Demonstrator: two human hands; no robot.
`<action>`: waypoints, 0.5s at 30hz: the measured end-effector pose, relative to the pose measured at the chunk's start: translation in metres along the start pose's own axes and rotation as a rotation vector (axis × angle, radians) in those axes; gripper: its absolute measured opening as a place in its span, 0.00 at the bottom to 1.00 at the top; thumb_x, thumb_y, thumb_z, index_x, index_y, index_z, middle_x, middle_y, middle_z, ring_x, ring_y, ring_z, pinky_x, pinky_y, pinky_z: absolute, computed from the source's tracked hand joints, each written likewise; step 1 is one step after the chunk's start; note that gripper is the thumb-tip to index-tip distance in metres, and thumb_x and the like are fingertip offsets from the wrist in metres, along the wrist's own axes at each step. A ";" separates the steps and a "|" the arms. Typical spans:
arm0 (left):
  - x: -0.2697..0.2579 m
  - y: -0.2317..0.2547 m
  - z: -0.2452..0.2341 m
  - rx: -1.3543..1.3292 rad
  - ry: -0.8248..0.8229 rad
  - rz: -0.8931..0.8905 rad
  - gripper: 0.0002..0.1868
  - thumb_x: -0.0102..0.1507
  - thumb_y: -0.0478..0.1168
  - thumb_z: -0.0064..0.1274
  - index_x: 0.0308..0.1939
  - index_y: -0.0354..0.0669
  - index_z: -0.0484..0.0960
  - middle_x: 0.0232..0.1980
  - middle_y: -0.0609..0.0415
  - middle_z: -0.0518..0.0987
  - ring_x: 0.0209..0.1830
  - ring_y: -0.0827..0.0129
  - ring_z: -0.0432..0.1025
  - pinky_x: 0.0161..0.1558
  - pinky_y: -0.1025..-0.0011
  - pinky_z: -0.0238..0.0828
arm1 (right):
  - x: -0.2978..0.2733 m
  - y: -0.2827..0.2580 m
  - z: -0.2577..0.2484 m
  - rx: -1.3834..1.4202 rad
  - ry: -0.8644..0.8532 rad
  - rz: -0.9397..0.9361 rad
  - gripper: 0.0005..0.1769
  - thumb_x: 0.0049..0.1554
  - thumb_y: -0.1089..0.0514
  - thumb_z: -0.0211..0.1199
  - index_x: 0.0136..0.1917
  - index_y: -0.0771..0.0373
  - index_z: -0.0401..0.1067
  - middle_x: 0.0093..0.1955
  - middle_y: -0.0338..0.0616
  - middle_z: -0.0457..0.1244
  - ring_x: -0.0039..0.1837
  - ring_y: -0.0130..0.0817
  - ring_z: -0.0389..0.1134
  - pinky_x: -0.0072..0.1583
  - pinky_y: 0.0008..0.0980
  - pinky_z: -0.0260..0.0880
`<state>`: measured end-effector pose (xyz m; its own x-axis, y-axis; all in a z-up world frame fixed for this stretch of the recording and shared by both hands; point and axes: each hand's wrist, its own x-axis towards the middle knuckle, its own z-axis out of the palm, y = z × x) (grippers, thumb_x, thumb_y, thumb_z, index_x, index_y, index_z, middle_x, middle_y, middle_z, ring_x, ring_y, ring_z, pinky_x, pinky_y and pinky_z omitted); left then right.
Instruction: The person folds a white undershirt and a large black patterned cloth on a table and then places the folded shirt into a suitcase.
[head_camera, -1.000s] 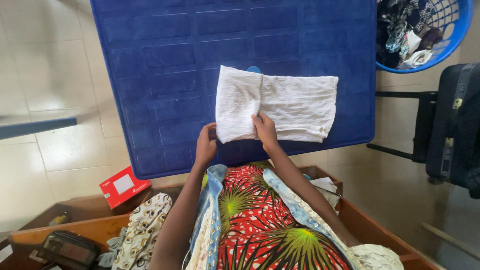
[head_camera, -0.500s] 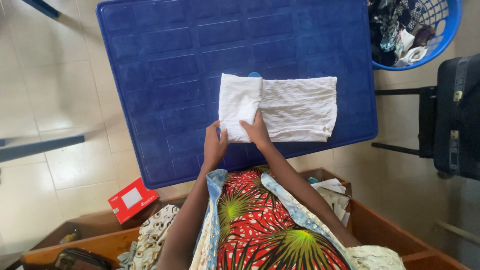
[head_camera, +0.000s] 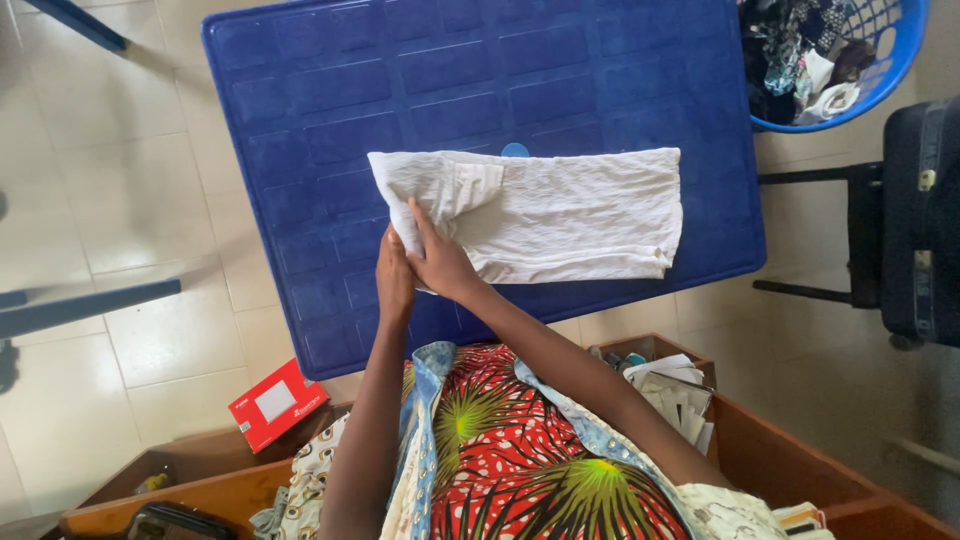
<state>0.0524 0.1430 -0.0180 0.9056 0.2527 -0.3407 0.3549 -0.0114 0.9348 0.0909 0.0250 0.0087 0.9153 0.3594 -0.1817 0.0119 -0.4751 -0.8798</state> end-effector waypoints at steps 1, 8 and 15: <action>0.005 -0.002 -0.003 0.103 0.042 -0.048 0.29 0.75 0.55 0.32 0.68 0.38 0.72 0.62 0.40 0.79 0.61 0.54 0.74 0.59 0.62 0.69 | -0.001 0.003 0.003 -0.001 -0.005 -0.005 0.52 0.55 0.60 0.63 0.83 0.57 0.37 0.78 0.66 0.51 0.66 0.64 0.65 0.62 0.50 0.69; 0.038 -0.062 -0.038 0.447 0.134 -0.079 0.20 0.65 0.41 0.53 0.59 0.36 0.78 0.53 0.39 0.83 0.55 0.49 0.77 0.54 0.58 0.71 | 0.007 0.056 0.003 -0.301 0.189 -0.082 0.41 0.59 0.60 0.63 0.82 0.54 0.51 0.78 0.54 0.54 0.79 0.55 0.56 0.76 0.50 0.58; 0.034 -0.069 -0.054 0.387 0.164 -0.133 0.19 0.61 0.39 0.55 0.55 0.35 0.79 0.49 0.41 0.84 0.49 0.54 0.80 0.50 0.61 0.73 | 0.021 0.079 -0.026 -0.683 -0.014 0.048 0.38 0.56 0.57 0.60 0.79 0.49 0.55 0.85 0.48 0.41 0.84 0.51 0.39 0.77 0.58 0.41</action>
<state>0.0460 0.2043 -0.0882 0.8085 0.4264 -0.4055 0.5547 -0.3222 0.7671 0.1218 -0.0258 -0.0530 0.9160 0.3336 -0.2227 0.2273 -0.8893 -0.3969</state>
